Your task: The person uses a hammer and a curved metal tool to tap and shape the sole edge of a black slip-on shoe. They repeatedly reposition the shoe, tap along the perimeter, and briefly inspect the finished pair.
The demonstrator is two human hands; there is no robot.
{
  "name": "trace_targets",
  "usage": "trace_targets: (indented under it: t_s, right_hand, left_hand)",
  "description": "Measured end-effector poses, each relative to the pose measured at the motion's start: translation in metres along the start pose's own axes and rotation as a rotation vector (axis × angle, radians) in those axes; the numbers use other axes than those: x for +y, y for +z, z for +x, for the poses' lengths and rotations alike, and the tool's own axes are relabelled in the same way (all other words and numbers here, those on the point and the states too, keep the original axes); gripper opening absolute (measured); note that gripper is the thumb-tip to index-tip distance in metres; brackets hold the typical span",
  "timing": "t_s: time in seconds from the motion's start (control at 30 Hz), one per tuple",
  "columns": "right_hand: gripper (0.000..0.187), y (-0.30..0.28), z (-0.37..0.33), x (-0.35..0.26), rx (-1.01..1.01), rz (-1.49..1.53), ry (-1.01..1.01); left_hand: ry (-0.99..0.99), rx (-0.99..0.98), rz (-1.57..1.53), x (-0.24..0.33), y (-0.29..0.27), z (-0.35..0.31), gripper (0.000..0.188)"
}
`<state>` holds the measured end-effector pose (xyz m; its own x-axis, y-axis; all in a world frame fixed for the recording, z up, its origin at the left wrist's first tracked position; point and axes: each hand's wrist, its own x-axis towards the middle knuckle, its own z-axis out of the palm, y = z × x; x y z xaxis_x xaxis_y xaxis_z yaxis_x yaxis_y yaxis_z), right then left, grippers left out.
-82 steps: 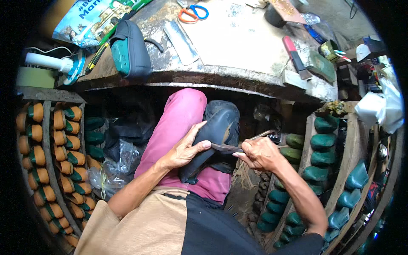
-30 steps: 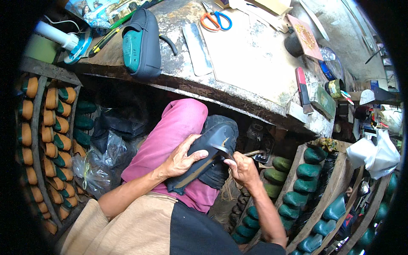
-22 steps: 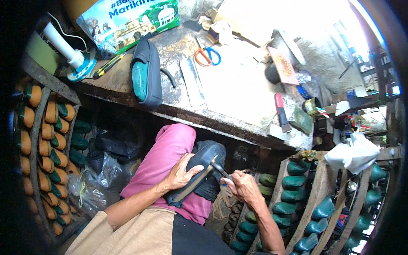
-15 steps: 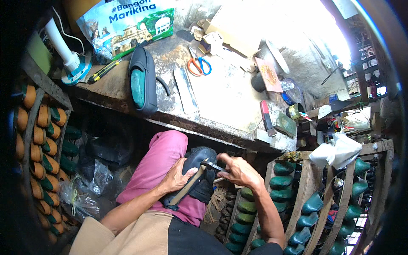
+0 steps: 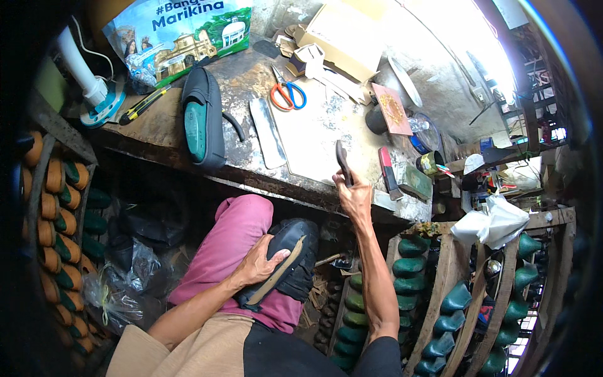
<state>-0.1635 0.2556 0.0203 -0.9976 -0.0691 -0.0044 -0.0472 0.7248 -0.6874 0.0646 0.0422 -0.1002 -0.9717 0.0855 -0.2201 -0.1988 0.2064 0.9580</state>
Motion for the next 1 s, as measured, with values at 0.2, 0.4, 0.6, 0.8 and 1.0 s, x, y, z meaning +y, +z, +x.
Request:
trace_targets:
  t_s: [0.2, 0.4, 0.6, 0.8, 1.0]
  right_hand:
    - [0.017, 0.02, 0.039, 0.007, -0.01, -0.103, -0.471]
    - [0.022, 0.026, 0.038, 0.022, 0.056, -0.408, -0.473]
    - [0.013, 0.022, -0.049, 0.004, 0.014, -0.006, -0.223]
    - [0.017, 0.019, -0.185, 0.001, -0.27, 0.723, 0.297]
    - [0.021, 0.028, -0.23, 0.001, -0.069, 0.614, 0.368]
  left_hand:
    - [0.021, 0.033, -0.025, 0.004, -0.002, -0.003, 0.083]
    - [0.0, 0.022, 0.002, 0.018, 0.002, -0.01, 0.076]
    - [-0.015, 0.005, 0.083, 0.026, 0.007, -0.013, 0.079]
    - [0.0, -0.05, 0.064, 0.036, 0.015, -0.016, 0.074]
    - [0.043, -0.062, 0.141, 0.039, 0.032, -0.022, 0.069]
